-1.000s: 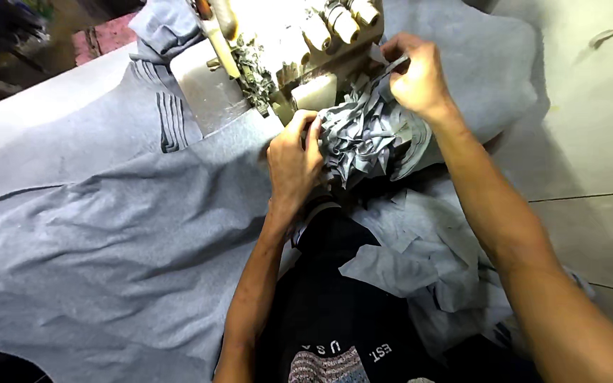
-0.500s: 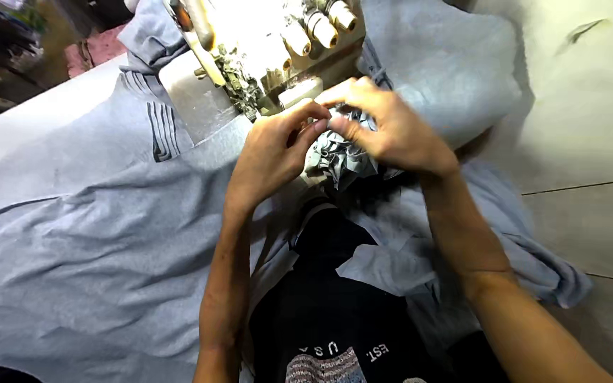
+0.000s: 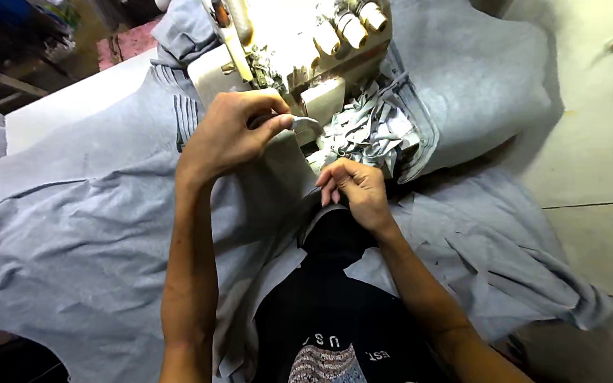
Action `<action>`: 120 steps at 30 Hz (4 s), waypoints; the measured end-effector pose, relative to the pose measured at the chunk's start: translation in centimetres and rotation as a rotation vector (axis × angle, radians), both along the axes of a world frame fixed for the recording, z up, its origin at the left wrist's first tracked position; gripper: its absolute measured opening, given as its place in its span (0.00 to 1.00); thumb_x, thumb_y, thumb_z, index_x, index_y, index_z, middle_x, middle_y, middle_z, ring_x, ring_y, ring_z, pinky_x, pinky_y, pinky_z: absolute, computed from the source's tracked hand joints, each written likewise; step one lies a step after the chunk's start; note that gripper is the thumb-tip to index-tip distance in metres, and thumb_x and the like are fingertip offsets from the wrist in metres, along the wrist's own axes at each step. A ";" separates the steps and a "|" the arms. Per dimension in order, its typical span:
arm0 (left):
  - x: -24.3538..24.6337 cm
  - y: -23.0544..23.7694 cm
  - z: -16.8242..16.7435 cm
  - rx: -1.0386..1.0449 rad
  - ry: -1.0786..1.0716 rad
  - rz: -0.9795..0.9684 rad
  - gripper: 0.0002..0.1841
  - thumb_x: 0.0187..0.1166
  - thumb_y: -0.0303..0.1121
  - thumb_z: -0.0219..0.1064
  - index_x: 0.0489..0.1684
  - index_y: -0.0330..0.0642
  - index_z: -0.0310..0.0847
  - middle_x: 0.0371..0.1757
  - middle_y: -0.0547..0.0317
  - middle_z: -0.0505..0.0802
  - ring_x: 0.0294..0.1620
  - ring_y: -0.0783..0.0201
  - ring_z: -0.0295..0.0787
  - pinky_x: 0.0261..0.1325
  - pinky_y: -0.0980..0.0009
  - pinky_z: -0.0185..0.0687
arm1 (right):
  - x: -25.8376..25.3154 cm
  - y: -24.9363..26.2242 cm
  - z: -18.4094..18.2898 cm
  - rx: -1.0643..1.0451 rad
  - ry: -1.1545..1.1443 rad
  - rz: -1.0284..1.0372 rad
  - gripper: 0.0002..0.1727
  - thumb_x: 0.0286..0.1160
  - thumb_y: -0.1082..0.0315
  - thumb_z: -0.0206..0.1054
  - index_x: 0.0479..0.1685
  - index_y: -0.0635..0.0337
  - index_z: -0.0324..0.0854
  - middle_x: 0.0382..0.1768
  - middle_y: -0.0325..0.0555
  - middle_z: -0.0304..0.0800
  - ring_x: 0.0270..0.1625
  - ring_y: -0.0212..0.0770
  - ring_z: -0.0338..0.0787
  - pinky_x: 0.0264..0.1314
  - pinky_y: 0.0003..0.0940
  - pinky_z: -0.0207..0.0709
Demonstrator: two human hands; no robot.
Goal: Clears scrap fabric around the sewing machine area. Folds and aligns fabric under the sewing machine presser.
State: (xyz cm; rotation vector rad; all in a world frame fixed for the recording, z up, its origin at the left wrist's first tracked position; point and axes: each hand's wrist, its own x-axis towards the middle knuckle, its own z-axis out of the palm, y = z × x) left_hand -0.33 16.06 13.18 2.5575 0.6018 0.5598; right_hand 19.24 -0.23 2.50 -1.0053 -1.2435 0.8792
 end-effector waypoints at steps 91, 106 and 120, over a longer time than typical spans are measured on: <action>12.2 -10.5 -13.4 0.046 -0.068 0.279 0.32 0.71 0.50 0.77 0.70 0.39 0.79 0.64 0.43 0.86 0.63 0.45 0.86 0.59 0.53 0.87 | 15.1 10.8 3.3 -0.249 -1.076 -0.144 0.14 0.81 0.64 0.63 0.56 0.58 0.89 0.50 0.53 0.94 0.57 0.52 0.93 0.64 0.57 0.81; 8.6 -10.2 -13.0 -0.091 -0.231 0.425 0.11 0.82 0.30 0.69 0.56 0.37 0.77 0.42 0.47 0.89 0.32 0.55 0.88 0.33 0.59 0.87 | 18.8 10.4 1.4 -0.148 0.073 -0.093 0.12 0.90 0.72 0.51 0.55 0.60 0.81 0.47 0.40 0.88 0.50 0.34 0.89 0.58 0.37 0.86; 15.7 -4.8 -10.6 -0.005 -0.168 0.470 0.20 0.83 0.43 0.65 0.62 0.36 0.84 0.50 0.47 0.93 0.45 0.51 0.93 0.47 0.51 0.88 | 18.3 9.8 1.5 -0.100 -0.059 0.115 0.11 0.86 0.74 0.50 0.50 0.55 0.80 0.41 0.32 0.86 0.45 0.26 0.87 0.55 0.28 0.84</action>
